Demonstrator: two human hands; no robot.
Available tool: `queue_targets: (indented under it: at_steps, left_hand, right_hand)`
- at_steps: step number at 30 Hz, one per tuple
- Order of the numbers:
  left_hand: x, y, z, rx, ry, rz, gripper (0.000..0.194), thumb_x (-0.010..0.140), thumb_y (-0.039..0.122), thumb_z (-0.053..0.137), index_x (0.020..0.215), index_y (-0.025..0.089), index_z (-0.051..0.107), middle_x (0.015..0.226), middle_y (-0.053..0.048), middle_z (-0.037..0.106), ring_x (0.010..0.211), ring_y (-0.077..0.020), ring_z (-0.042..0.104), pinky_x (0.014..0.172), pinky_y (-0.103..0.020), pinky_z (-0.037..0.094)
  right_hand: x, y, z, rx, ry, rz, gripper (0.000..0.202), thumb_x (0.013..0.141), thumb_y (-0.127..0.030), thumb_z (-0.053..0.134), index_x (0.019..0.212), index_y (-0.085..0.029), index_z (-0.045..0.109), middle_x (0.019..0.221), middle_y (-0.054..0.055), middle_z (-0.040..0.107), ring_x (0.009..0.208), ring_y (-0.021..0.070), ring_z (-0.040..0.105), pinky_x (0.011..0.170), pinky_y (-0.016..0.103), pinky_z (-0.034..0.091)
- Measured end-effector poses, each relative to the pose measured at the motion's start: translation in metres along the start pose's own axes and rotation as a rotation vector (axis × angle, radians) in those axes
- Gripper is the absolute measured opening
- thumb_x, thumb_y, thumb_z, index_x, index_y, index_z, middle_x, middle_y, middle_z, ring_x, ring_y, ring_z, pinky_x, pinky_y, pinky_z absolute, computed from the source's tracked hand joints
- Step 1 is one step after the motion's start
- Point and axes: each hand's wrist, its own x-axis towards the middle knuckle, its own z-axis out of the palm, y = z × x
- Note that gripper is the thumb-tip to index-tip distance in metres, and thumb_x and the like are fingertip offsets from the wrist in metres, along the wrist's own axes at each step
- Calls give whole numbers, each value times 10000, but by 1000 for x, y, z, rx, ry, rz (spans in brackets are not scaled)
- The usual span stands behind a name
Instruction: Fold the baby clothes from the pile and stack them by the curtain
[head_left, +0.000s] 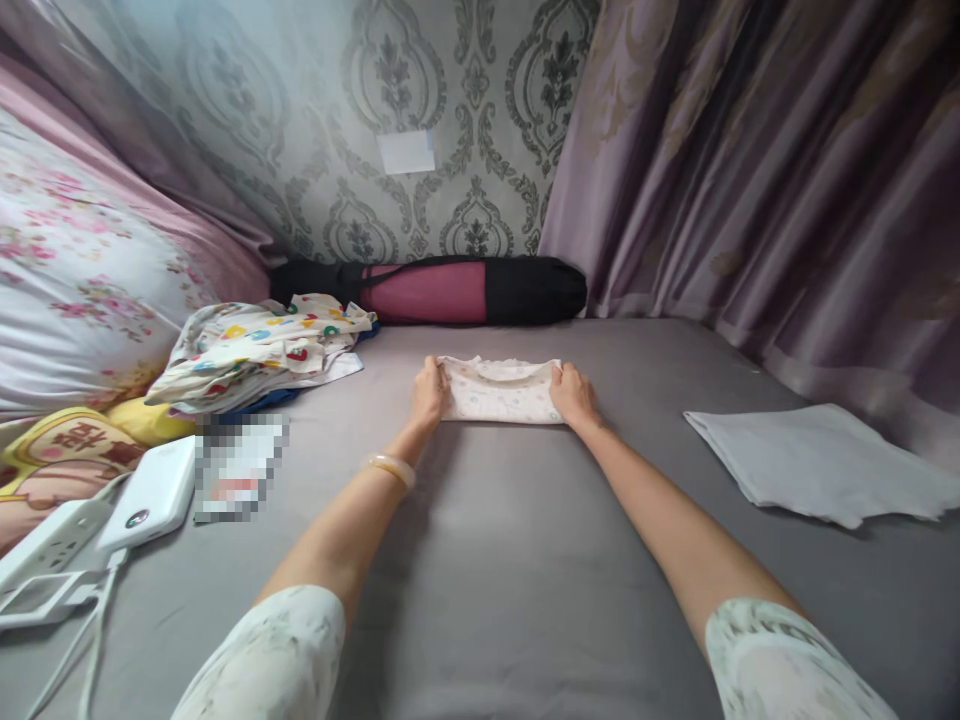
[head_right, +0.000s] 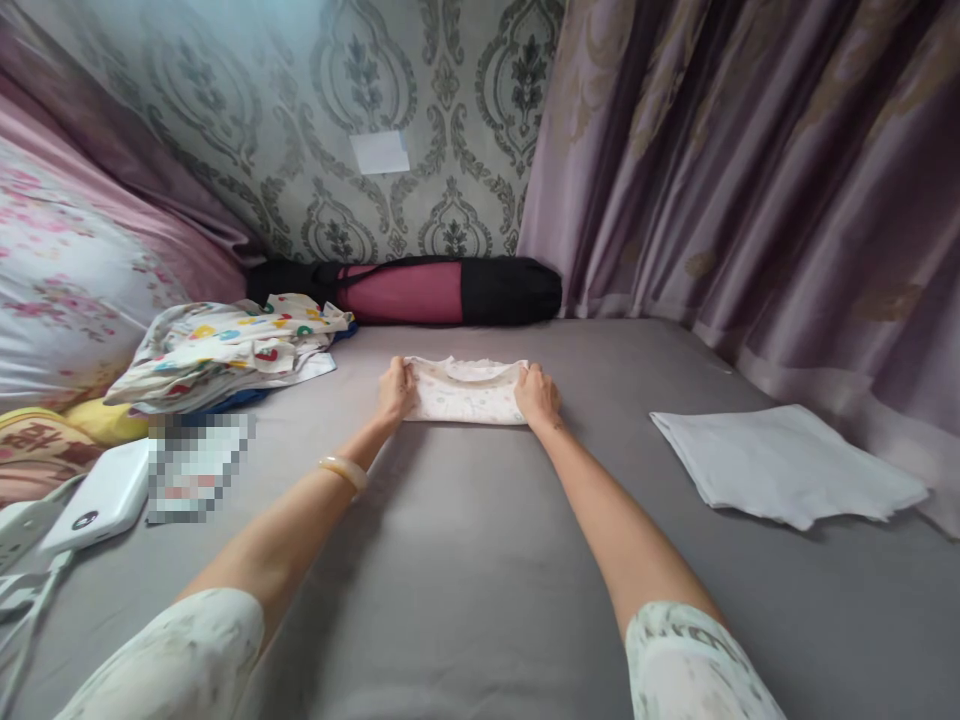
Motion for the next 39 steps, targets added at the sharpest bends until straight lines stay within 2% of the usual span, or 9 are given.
queue_targets:
  at_steps: [9, 15, 19, 23, 28, 34, 39]
  left_hand:
    - [11, -1, 11, 52, 26, 7, 330, 1013, 363, 262, 1149, 201, 516, 1055, -121, 694, 946, -242, 669, 722, -292, 440]
    - [15, 4, 12, 148, -85, -152, 350, 987, 385, 329, 1098, 165, 578, 1054, -170, 699, 998, -299, 666, 766, -339, 462]
    - [19, 4, 13, 164, -75, -192, 393, 975, 421, 330, 1033, 163, 622, 1058, -179, 699, 1025, -311, 657, 784, -352, 473]
    - [21, 3, 15, 183, -68, -196, 389, 971, 414, 328, 1022, 170, 627, 1061, -178, 698, 1030, -306, 656, 789, -354, 478]
    - [17, 7, 14, 192, -60, -181, 362, 990, 374, 294, 1114, 173, 570, 1068, -180, 697, 1017, -291, 666, 812, -360, 473]
    - [18, 10, 19, 151, -28, -192, 424, 1008, 358, 198, 1180, 100, 488, 1063, -254, 681, 1005, -340, 672, 817, -413, 464]
    - [21, 9, 22, 155, -54, -168, 422, 999, 334, 200, 1198, 91, 482, 1049, -260, 683, 989, -354, 675, 811, -428, 469]
  right_hand:
    - [17, -2, 10, -62, 18, -20, 434, 1025, -391, 259, 1219, -122, 540, 1053, 203, 683, 1031, 305, 658, 855, 385, 467]
    - [26, 0, 17, -29, -75, 74, 418, 1007, -382, 330, 1174, -112, 601, 1108, 212, 673, 1063, 311, 647, 877, 396, 473]
    - [33, 1, 18, -6, -119, 112, 436, 991, -396, 367, 1182, -96, 619, 1142, 229, 661, 1107, 313, 627, 906, 400, 462]
    - [37, 0, 17, 7, -134, 131, 460, 992, -407, 358, 1188, -91, 629, 1171, 238, 650, 1132, 315, 614, 930, 401, 451]
    - [35, -1, 19, 11, -108, 130, 471, 1003, -383, 334, 1197, -54, 609, 1159, 268, 643, 1134, 323, 613, 935, 420, 442]
    - [33, -3, 19, 30, -60, 148, 508, 1012, -395, 292, 1211, -31, 585, 1144, 273, 652, 1103, 314, 624, 911, 399, 447]
    - [39, -3, 20, 1, -73, 156, 494, 1007, -379, 316, 1204, -23, 595, 1153, 274, 650, 1096, 316, 628, 906, 397, 454]
